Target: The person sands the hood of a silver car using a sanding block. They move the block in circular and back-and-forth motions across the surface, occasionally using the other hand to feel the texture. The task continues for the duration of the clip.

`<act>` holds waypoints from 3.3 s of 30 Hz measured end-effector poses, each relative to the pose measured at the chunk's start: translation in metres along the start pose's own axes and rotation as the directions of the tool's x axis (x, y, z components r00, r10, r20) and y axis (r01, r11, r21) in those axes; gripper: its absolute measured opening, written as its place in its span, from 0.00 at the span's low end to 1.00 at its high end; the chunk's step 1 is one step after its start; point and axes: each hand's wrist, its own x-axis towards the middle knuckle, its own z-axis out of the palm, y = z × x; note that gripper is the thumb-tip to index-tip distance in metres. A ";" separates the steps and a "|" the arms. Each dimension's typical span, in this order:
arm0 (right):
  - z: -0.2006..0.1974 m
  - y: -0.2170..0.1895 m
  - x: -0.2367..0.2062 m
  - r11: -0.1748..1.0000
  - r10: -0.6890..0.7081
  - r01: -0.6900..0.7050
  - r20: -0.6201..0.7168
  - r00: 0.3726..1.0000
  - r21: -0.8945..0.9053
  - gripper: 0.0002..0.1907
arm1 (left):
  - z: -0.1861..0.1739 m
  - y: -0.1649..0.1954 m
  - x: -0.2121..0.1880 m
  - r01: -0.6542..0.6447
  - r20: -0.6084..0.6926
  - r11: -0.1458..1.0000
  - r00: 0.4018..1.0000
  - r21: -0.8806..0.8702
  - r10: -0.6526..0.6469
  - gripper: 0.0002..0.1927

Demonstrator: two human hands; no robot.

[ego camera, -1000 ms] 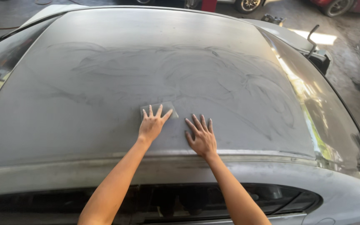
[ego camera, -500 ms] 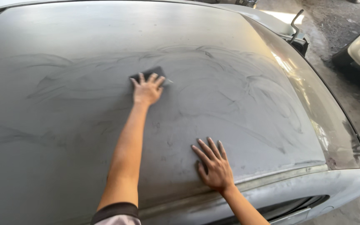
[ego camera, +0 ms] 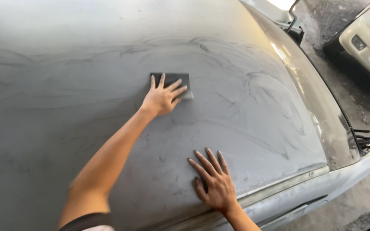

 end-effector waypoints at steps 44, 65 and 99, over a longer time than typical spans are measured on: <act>-0.003 0.003 -0.004 0.999 0.005 -0.003 -0.053 0.999 0.032 0.33 | -0.061 -0.169 -0.064 0.711 -0.035 0.703 0.702 -0.024 -0.711 0.33; -0.004 0.008 -0.007 0.998 -0.013 0.019 -0.090 0.996 0.063 0.33 | -0.074 -0.177 -0.115 0.858 0.003 0.504 0.507 -0.098 -0.862 0.32; 0.021 0.009 -0.015 1.000 0.015 -0.013 -0.101 0.995 0.023 0.33 | -0.058 -0.137 -0.040 0.735 0.012 0.678 0.678 0.002 -0.735 0.33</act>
